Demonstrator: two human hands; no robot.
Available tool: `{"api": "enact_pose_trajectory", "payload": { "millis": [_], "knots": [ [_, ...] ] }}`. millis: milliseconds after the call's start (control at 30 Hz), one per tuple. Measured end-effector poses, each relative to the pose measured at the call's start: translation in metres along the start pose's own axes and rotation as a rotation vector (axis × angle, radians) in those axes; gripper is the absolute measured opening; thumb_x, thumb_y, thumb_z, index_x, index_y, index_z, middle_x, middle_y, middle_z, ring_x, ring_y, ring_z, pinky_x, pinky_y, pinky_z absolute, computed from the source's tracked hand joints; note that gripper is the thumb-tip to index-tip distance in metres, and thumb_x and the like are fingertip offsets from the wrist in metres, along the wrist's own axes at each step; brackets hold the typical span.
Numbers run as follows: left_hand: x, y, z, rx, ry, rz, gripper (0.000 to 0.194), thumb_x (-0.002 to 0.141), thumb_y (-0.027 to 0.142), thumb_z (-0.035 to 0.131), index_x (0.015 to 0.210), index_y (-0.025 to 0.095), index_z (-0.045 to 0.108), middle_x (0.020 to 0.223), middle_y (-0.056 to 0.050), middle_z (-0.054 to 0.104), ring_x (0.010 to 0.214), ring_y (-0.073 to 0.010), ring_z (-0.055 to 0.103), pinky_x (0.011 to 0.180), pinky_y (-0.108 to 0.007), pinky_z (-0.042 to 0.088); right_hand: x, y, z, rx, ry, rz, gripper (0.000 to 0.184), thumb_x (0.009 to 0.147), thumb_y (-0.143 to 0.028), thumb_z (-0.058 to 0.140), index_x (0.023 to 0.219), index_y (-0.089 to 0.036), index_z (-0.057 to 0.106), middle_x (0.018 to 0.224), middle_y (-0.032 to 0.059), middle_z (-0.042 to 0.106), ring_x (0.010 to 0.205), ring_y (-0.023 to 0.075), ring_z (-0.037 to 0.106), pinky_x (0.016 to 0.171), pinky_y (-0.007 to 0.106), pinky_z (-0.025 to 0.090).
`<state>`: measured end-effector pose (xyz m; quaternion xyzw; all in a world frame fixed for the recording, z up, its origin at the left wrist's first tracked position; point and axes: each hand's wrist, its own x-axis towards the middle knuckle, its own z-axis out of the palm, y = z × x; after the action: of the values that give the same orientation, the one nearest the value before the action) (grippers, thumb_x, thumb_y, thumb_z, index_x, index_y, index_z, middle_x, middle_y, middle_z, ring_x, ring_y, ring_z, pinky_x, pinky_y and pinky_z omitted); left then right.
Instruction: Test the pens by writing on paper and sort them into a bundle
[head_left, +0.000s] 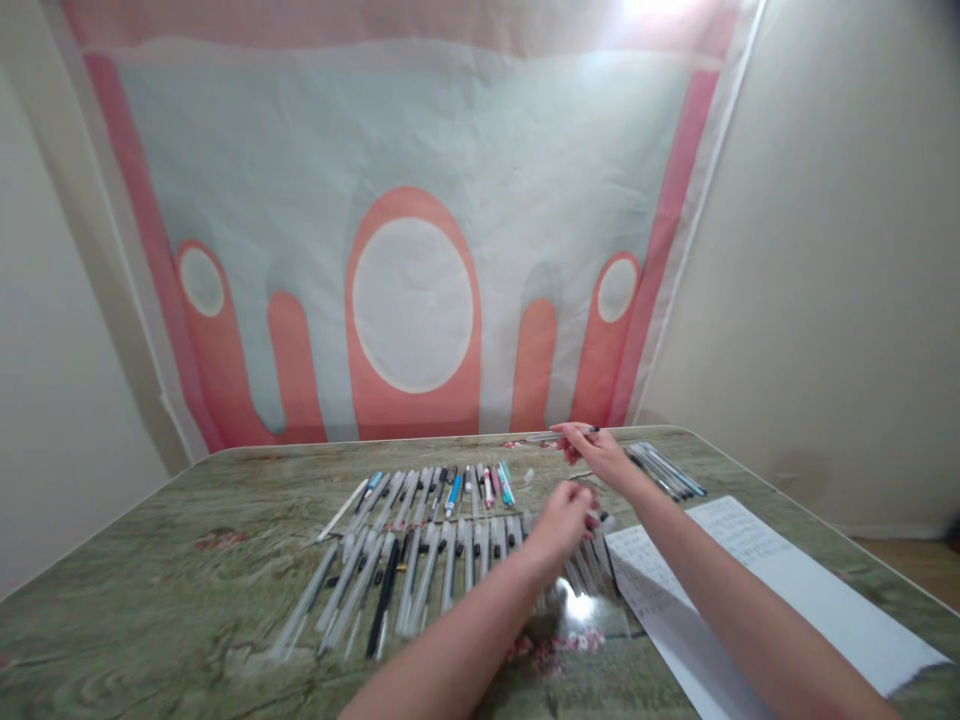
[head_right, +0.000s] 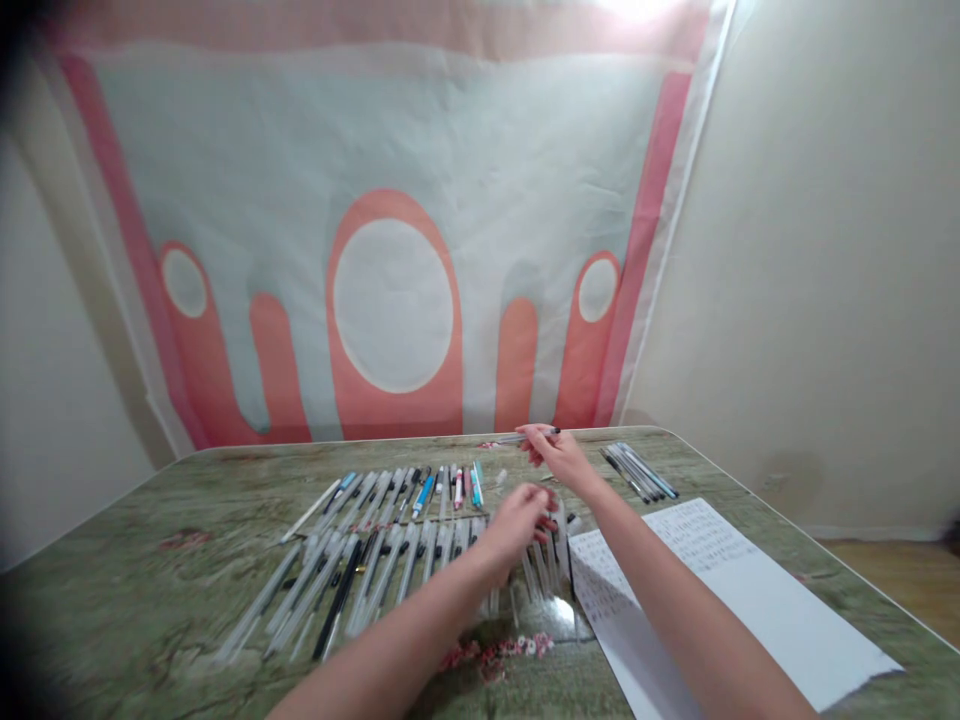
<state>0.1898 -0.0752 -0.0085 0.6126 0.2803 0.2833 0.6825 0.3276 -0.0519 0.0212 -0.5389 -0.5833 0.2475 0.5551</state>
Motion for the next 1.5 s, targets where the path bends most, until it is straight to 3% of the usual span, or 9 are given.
{"api": "enact_pose_trajectory", "payload": {
  "millis": [100, 133, 233, 367, 467, 600, 800, 967, 1500],
  "knots": [
    [-0.041, -0.021, 0.025, 0.649, -0.399, 0.325, 0.02, 0.079, 0.022, 0.042, 0.084, 0.017, 0.06, 0.092, -0.008, 0.059, 0.09, -0.0193, 0.052, 0.082, -0.034, 0.04, -0.004, 0.004, -0.01, 0.028, 0.08, 0.046, 0.049, 0.076, -0.054, 0.044, 0.098, -0.014, 0.059, 0.075, 0.0054, 0.061, 0.055, 0.0111, 0.051, 0.048, 0.023, 0.043],
    [-0.054, -0.025, 0.031, 0.792, -0.463, 0.411, 0.022, 0.079, 0.023, 0.041, 0.089, 0.017, 0.06, 0.097, -0.008, 0.058, 0.094, -0.0206, 0.05, 0.085, -0.036, 0.038, -0.008, 0.006, -0.013, 0.022, 0.113, 0.05, 0.047, 0.076, -0.054, 0.045, 0.096, -0.014, 0.059, 0.074, 0.0052, 0.061, 0.055, 0.0112, 0.051, 0.048, 0.023, 0.043],
    [-0.084, -0.029, 0.036, 1.056, -0.487, 0.564, 0.028, 0.082, 0.03, 0.038, 0.098, 0.016, 0.056, 0.108, -0.01, 0.054, 0.101, -0.023, 0.046, 0.088, -0.038, 0.035, -0.025, 0.011, -0.025, -0.08, 0.252, 0.05, 0.038, 0.072, -0.052, 0.052, 0.081, -0.015, 0.058, 0.06, 0.0007, 0.056, 0.05, 0.0104, 0.048, 0.046, 0.022, 0.039],
    [-0.092, -0.026, 0.036, 1.233, -0.487, 0.646, 0.032, 0.084, 0.037, 0.036, 0.098, 0.015, 0.053, 0.107, -0.009, 0.053, 0.099, -0.022, 0.046, 0.086, -0.037, 0.034, -0.063, 0.021, -0.046, -0.105, 0.412, 0.163, 0.032, 0.066, -0.048, 0.06, 0.072, -0.018, 0.049, 0.043, -0.0078, 0.04, 0.038, 0.0075, 0.037, 0.039, 0.02, 0.031],
    [-0.09, -0.026, 0.038, 1.297, -0.497, 0.662, 0.036, 0.084, 0.042, 0.034, 0.101, 0.015, 0.052, 0.106, -0.009, 0.053, 0.099, -0.0218, 0.045, 0.087, -0.037, 0.033, -0.098, 0.028, -0.064, 0.069, 0.36, 0.303, 0.033, 0.069, -0.048, 0.055, 0.084, -0.019, 0.049, 0.042, -0.0087, 0.042, 0.035, 0.0081, 0.038, 0.037, 0.021, 0.029],
    [-0.09, -0.029, 0.039, 1.338, -0.519, 0.676, 0.042, 0.084, 0.046, 0.031, 0.108, 0.016, 0.049, 0.111, -0.01, 0.051, 0.103, -0.0223, 0.043, 0.089, -0.039, 0.031, -0.145, 0.033, -0.089, 0.148, 0.239, 0.453, 0.037, 0.071, -0.049, 0.052, 0.087, -0.015, 0.054, 0.069, 0.0044, 0.061, 0.058, 0.0138, 0.056, 0.049, 0.025, 0.041],
    [-0.091, -0.031, 0.04, 1.351, -0.502, 0.695, 0.045, 0.083, 0.049, 0.032, 0.11, 0.016, 0.048, 0.112, -0.01, 0.051, 0.105, -0.0227, 0.043, 0.091, -0.04, 0.029, -0.189, 0.043, -0.109, -0.206, 0.224, 0.31, 0.023, 0.074, -0.042, 0.053, 0.07, -0.019, 0.051, 0.06, -0.0005, 0.055, 0.057, 0.0129, 0.05, 0.057, 0.028, 0.041],
    [-0.091, -0.029, 0.041, 1.37, -0.5, 0.694, 0.044, 0.084, 0.048, 0.033, 0.112, 0.016, 0.047, 0.112, -0.01, 0.051, 0.105, -0.0228, 0.043, 0.091, -0.04, 0.027, -0.197, 0.049, -0.113, -0.386, 0.254, 0.244, 0.021, 0.073, -0.037, 0.052, 0.062, -0.02, 0.047, 0.052, -0.0027, 0.049, 0.052, 0.0128, 0.046, 0.052, 0.026, 0.038],
    [-0.092, -0.028, 0.041, 1.354, -0.497, 0.697, 0.044, 0.083, 0.047, 0.034, 0.114, 0.017, 0.046, 0.115, -0.01, 0.05, 0.107, -0.0231, 0.042, 0.093, -0.041, 0.026, -0.198, 0.051, -0.115, -0.433, 0.295, 0.215, 0.017, 0.071, -0.031, 0.05, 0.058, -0.021, 0.046, 0.053, -0.0028, 0.047, 0.053, 0.0137, 0.045, 0.055, 0.027, 0.037]
  ]
}}
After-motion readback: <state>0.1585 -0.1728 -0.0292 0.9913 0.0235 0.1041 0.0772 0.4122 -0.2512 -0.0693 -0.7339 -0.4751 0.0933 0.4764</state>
